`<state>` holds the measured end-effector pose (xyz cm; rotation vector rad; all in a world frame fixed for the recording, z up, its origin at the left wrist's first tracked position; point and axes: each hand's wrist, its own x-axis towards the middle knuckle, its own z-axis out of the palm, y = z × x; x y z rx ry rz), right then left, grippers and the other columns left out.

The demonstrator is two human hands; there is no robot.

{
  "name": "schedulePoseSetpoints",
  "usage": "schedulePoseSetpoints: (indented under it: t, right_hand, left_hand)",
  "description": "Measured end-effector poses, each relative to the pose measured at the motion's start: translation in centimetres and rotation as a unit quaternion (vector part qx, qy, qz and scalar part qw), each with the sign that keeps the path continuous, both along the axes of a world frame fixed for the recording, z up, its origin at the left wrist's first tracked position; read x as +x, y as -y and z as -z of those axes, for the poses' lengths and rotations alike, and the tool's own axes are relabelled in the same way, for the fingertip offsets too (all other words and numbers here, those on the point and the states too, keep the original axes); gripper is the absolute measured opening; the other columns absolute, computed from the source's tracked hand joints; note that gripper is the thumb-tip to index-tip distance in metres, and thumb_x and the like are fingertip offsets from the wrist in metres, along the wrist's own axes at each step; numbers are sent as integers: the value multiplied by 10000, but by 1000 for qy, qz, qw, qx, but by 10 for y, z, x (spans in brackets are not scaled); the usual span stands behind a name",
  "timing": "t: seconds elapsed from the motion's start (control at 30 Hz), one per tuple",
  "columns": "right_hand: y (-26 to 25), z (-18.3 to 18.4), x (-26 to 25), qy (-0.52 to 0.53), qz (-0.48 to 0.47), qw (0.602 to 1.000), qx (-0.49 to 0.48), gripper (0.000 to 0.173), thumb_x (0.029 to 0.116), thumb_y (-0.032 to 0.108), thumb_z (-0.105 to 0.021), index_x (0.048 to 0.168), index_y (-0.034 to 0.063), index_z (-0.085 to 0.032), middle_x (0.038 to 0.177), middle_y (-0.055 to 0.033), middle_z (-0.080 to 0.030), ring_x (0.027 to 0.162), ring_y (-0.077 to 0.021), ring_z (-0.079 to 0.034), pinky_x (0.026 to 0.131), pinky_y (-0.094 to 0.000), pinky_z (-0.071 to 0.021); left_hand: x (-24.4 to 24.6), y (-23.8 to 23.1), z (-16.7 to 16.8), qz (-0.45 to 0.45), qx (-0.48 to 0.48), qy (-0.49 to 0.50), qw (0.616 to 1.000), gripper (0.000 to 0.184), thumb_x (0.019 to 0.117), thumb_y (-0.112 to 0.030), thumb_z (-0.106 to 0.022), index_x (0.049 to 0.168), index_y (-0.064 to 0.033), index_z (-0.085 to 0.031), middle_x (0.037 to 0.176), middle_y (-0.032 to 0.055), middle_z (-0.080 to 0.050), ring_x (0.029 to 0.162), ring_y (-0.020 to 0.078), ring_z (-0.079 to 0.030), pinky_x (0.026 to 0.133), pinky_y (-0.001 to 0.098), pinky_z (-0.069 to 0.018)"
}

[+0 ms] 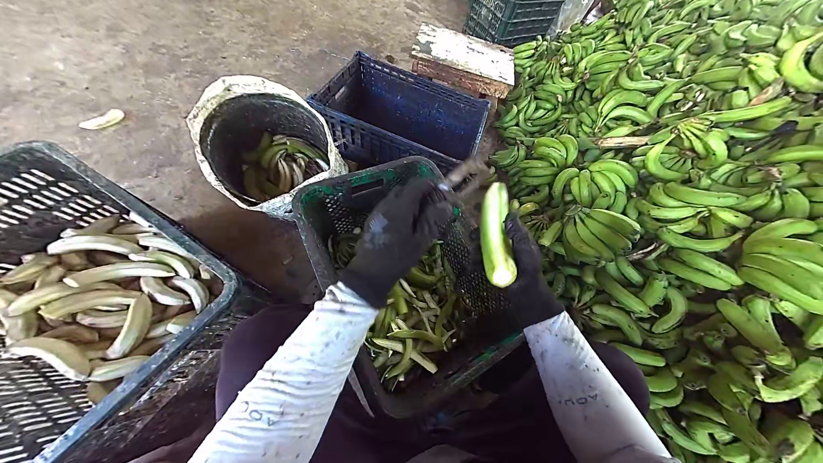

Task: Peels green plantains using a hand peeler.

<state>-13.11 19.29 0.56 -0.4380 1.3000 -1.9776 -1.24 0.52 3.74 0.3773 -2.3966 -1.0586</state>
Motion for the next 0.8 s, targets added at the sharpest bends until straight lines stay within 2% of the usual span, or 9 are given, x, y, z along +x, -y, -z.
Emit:
schedulePoseSetpoints:
  t: [0.17, 0.3, 0.33, 0.4, 0.47, 0.53, 0.67, 0.73, 0.8]
  right_hand:
    - [-8, -2, -14, -106, 132, 986, 6, 461, 1063, 504, -429, 1461, 271, -433, 1198, 1, -643, 1000, -113, -657, 822, -323, -583]
    - [-5, 13, -11, -45, -16, 991, -121, 287, 985, 452, -597, 1161, 235, -664, 997, 53, -721, 859, -42, -686, 735, -241, -596]
    - [-1, 14, -10, 12, -76, 990, -116, 298, 977, 420, -600, 1113, 167, -679, 917, -6, -725, 755, -85, -690, 642, -266, -599]
    - [2, 8, -4, 45, -164, 985, -25, 421, 1025, 480, -453, 1183, 119, -600, 892, -73, -719, 669, -154, -688, 562, -308, -596]
    - [5, 3, 0, 55, -194, 979, 12, 444, 1000, 502, -459, 1245, 146, -560, 929, -100, -741, 666, -195, -715, 545, -336, -609]
    - [3, 2, 2, -2, -127, 992, 4, 510, 1003, 508, -502, 1407, 196, -496, 1005, -72, -712, 752, -178, -706, 610, -335, -615]
    - [22, -10, 0, -48, 166, 985, 5, 301, 1070, 244, -446, 1331, 114, -521, 1027, -11, -657, 886, -76, -659, 781, -266, -583]
    - [28, -6, -12, -66, 238, 969, -25, 490, 1065, 265, -476, 1514, 100, -372, 1269, -91, -590, 1077, -155, -630, 906, -351, -564]
    - [32, -11, -19, -51, 304, 951, -23, 536, 1074, 319, -463, 1554, 129, -317, 1363, -126, -545, 1159, -205, -605, 952, -417, -552]
  left_hand:
    - [16, -57, 21, 106, -41, -32, 993, 424, 1008, -363, -580, 1316, -82, -655, 1049, 112, -692, 921, 245, -687, 802, 451, -585]
    - [1, -37, 32, 76, -74, -16, 994, 445, 1002, -391, -620, 1323, -86, -657, 1093, 170, -686, 983, 338, -683, 838, 534, -571]
    - [-4, -24, 34, 51, -70, -8, 996, 442, 1007, -390, -614, 1321, -80, -651, 1109, 184, -683, 1019, 357, -676, 874, 559, -559]
    - [-8, 0, 29, -2, -29, 24, 999, 413, 1042, -357, -574, 1334, -70, -625, 1152, 199, -674, 1060, 363, -665, 924, 575, -535]
    - [-6, 14, 21, -39, 8, 36, 999, 388, 1063, -343, -541, 1327, -64, -599, 1158, 188, -668, 1030, 322, -671, 911, 542, -537]
    - [0, 12, 17, -23, 9, 20, 1000, 410, 1067, -377, -513, 1338, -78, -587, 1129, 157, -662, 968, 270, -667, 855, 502, -553]
    - [10, -33, 24, 45, -30, 12, 998, 475, 1053, -400, -506, 1383, -69, -594, 1169, 173, -667, 1017, 301, -668, 876, 533, -554]
    - [12, -54, 30, 34, -81, -8, 996, 506, 1033, -433, -514, 1385, -83, -614, 1130, 170, -684, 1001, 326, -675, 853, 534, -555]
    - [13, -66, 32, 13, -116, -30, 993, 520, 1014, -446, -547, 1377, -83, -626, 1084, 173, -678, 972, 343, -663, 831, 519, -551]
